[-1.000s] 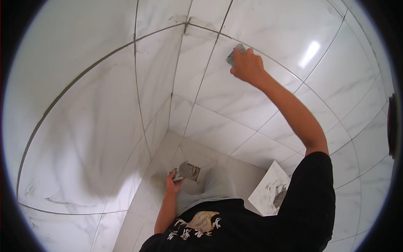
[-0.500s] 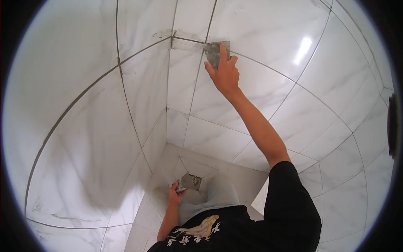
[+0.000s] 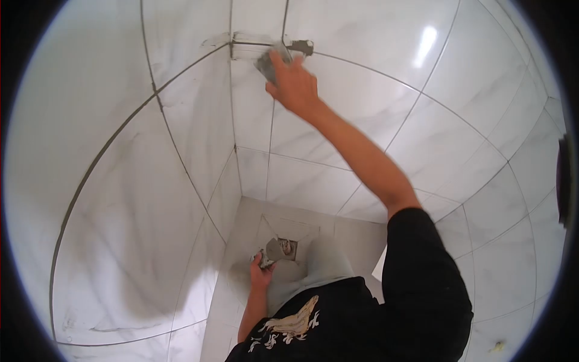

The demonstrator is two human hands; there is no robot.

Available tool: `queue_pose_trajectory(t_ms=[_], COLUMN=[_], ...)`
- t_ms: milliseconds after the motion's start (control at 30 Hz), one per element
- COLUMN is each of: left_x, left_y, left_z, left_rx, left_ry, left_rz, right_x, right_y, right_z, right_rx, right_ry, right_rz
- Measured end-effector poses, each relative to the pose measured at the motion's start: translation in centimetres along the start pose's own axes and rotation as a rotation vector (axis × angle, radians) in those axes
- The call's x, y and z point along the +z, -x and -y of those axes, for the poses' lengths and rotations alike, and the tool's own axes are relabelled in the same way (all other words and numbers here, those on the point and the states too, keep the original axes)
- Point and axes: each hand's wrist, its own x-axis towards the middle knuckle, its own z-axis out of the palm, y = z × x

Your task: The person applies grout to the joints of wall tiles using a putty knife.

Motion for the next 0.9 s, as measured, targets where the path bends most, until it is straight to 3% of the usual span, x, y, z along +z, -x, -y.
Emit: queue_pose_trajectory(t_ms=[100, 167, 300, 367, 500, 567, 700, 800, 900], left_x=[0.2, 0.7, 0.8, -0.1, 0.0, -0.1, 0.2, 0.4, 0.4], left_y=[0.1, 0.0, -0.1, 0.2, -0.6, -0.2, 0.3, 0.8, 1.7], left_z=[-0.3, -0.6, 0.1, 0.2, -0.1, -0.4, -0.4, -0.6, -0.6], left_rx=[0.028, 0.025, 0.037, 0.025, -0.023, -0.066, -0.056, -0.039, -0.058], left_ry=[-0.019, -0.039, -0.020, -0.057, -0.014, -0.033, -0.066, -0.071, -0.060], left_rz=[-0.026, -0.010, -0.054, -0.062, -0.052, -0.012, -0.008, 0.013, -0.002], right_x=[-0.6, -3.1, -7.5, -9.7, -11.4, -12.4, -13.1, -9.3, -6.3], right_y=[-3.1, -3.2, 0.7, 3.8, 9.3, 11.0, 11.5, 11.4, 14.0], right_z=[-3.1, -5.1, -9.9, -11.9, -15.3, -15.5, -18.2, -22.7, -20.9], right_rx=[-0.060, -0.164, -0.152, 0.081, 0.320, 0.533, 0.614, 0.628, 0.710], right_ry=[0.132, 0.268, 0.346, 0.334, 0.382, 0.203, 0.074, 0.121, 0.120], right_rz=[-0.081, 0.006, 0.086, 0.215, 0.200, 0.105, -0.191, -0.349, -0.108])
